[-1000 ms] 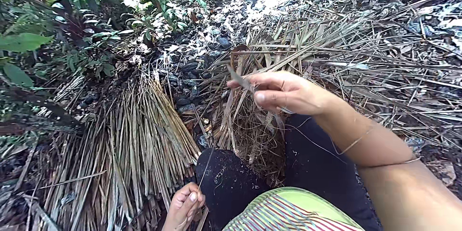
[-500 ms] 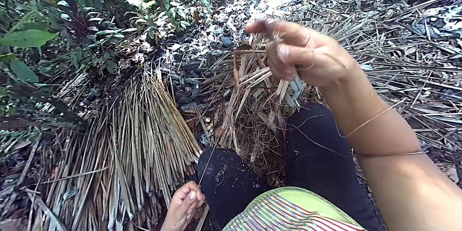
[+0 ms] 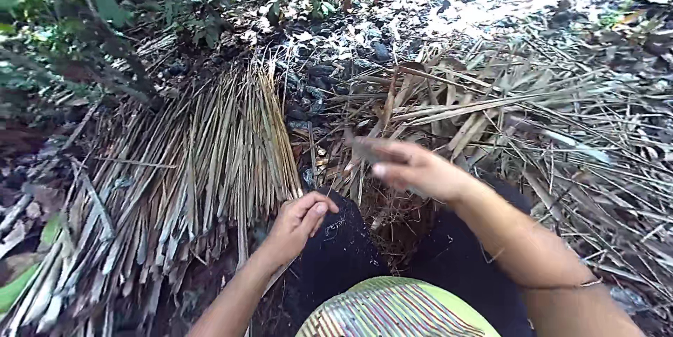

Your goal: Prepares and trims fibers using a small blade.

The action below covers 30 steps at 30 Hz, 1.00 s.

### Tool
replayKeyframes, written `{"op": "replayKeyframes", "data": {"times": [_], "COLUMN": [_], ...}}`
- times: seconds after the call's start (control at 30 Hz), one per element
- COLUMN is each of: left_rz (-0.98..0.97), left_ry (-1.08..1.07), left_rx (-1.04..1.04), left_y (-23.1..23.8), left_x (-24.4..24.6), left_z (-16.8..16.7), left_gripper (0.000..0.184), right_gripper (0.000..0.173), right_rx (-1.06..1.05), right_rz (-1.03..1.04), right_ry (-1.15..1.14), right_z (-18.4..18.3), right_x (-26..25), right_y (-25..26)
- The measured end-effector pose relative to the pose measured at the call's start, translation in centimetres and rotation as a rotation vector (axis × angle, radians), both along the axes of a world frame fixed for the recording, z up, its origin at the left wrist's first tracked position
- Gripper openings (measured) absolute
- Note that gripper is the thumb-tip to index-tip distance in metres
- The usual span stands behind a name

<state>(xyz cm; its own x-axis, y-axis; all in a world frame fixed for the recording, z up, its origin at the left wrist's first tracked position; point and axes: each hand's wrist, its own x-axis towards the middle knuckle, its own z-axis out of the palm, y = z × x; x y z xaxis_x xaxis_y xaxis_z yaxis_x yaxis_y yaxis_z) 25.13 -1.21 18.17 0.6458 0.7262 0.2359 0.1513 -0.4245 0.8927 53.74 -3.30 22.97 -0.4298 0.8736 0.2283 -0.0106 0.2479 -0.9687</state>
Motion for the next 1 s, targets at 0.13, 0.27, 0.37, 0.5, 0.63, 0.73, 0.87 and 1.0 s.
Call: {"op": "replayKeyframes", "data": {"times": [0.13,0.27,0.37,0.5,0.63,0.73,0.87,1.0], "left_rz": [0.124,0.217,0.324,0.334,0.164,0.078,0.281,0.889], "left_ry": [0.010,0.070,0.095,0.111,0.131,0.378,0.673,0.438], "left_rx": [0.107,0.253,0.295,0.426,0.391,0.407,0.332,0.401], "left_y": [-0.3,-0.2,0.2,0.4,0.0,-0.1,0.9,2.9], "left_x": [-1.1,-0.3,0.3,1.2,1.1,-2.0,-6.1,-9.4], "left_z": [-0.3,0.6,1.2,1.8,1.2,-0.9,-1.4,2.5], "left_gripper": [0.034,0.036,0.032,0.028,0.033,0.029,0.024,0.029], "right_gripper": [0.051,0.033,0.034,0.042,0.040,0.035,0.033,0.043], "right_rx": [0.083,0.108,0.203,0.169,0.059,0.145,0.316,0.150], "right_rz": [-0.033,0.033,0.018,-0.014,0.016,-0.162,-0.322,-0.238], "right_ry": [-0.125,-0.223,-0.053,-0.230,0.001,0.211,0.340,0.172], "right_z": [1.1,-1.1,-0.9,-1.3,0.2,3.7,6.9,4.9], "right_x": [-0.4,-4.3,-4.3,-4.0,-2.3,1.6,4.2,0.9], "right_y": [1.0,0.6,-0.1,0.4,1.8,3.1,4.5,3.5]}}
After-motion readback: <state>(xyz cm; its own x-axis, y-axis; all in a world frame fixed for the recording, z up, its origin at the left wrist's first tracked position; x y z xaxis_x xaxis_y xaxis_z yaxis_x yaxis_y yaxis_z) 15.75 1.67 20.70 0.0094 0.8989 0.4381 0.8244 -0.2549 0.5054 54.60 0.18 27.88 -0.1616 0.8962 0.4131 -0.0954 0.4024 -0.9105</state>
